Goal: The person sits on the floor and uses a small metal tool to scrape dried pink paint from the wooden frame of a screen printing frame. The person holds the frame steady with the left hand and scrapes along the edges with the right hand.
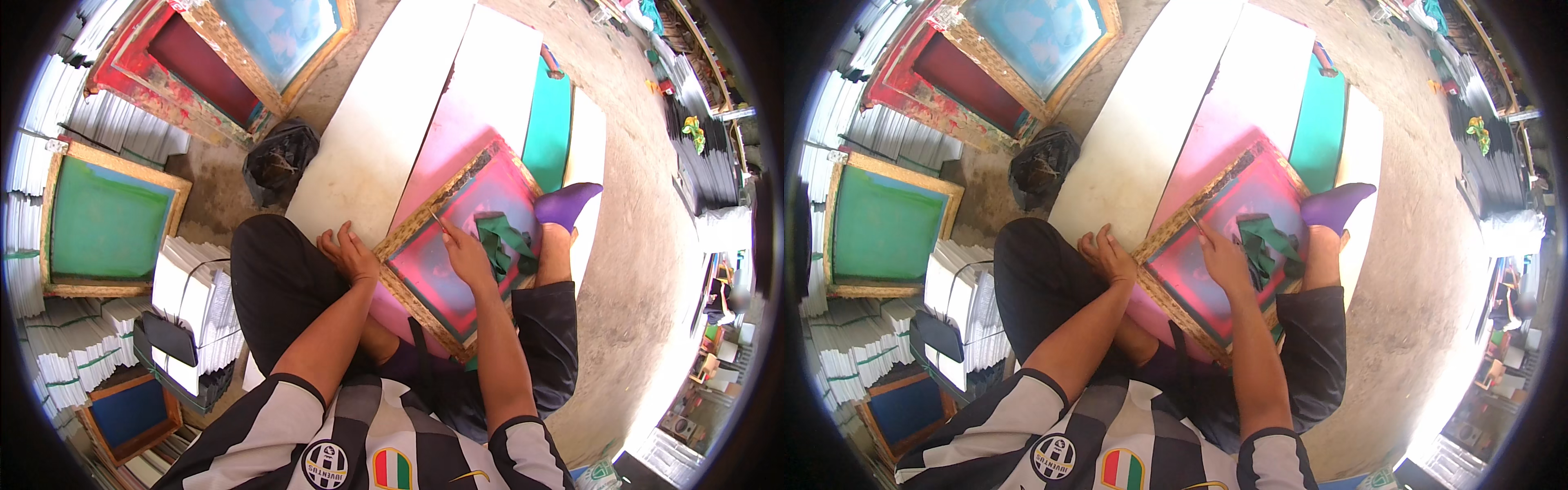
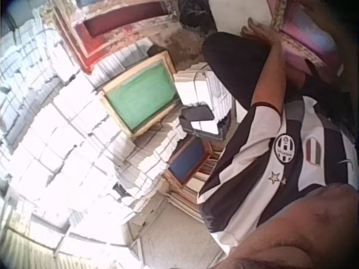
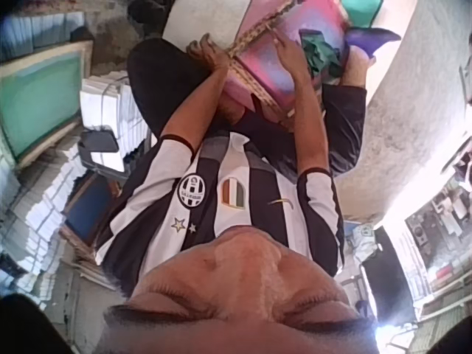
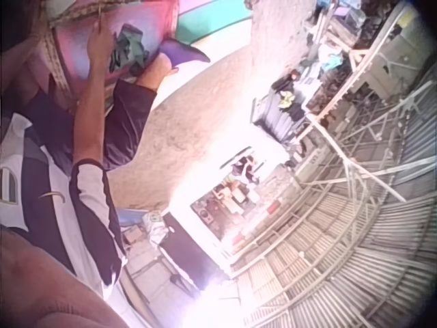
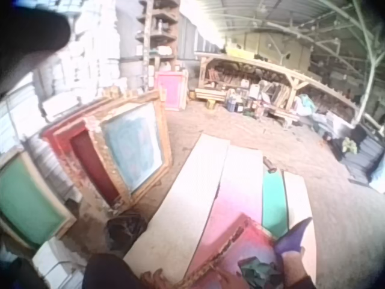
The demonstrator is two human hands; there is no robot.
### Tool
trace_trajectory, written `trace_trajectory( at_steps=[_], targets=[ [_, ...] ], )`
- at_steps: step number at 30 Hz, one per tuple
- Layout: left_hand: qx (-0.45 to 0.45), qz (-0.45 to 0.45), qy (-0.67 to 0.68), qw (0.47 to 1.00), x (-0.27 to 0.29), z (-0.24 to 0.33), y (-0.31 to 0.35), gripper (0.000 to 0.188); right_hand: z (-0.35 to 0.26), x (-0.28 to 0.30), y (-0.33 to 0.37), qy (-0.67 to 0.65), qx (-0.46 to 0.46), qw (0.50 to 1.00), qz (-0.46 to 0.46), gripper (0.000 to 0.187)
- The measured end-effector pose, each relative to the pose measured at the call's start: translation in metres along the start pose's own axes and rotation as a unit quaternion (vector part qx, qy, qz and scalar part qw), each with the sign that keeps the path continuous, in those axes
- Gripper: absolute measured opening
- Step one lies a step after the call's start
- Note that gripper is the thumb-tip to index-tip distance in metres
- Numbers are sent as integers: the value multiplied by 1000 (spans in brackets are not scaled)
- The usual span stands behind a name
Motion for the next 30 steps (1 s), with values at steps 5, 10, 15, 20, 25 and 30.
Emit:
trace_trajectory(
  at_steps=[5,10,15,20,25,30],
  targets=[
    [-3,2,6,1000,0,-1,0,26,7,-1,44,-62,-65,995,39,46],
    [-8,6,7,1000,-1,-4,0,26,12,-25,59,-124,-47,989,70,48],
    [5,-7,17,1000,-3,-6,-1,26,-1,-21,55,-72,-83,989,101,41],
    [11,-7,17,1000,-3,-4,0,27,-8,-17,52,-44,-86,989,111,39],
    [8,-7,13,1000,-2,-3,-1,27,-30,-2,49,62,-94,990,88,37],
    [14,-10,9,1000,-2,-3,0,26,-37,2,44,118,-79,987,74,36]
  ],
)
Point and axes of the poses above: each hand's wrist, its own y-axis away from the middle knuckle, its own x-axis out of the back of the hand, z = x × y, the point moved 9 cm from there along -y, towards the middle knuckle, and after that the axes turned 3 degrees about z, right-handed, at the moved point
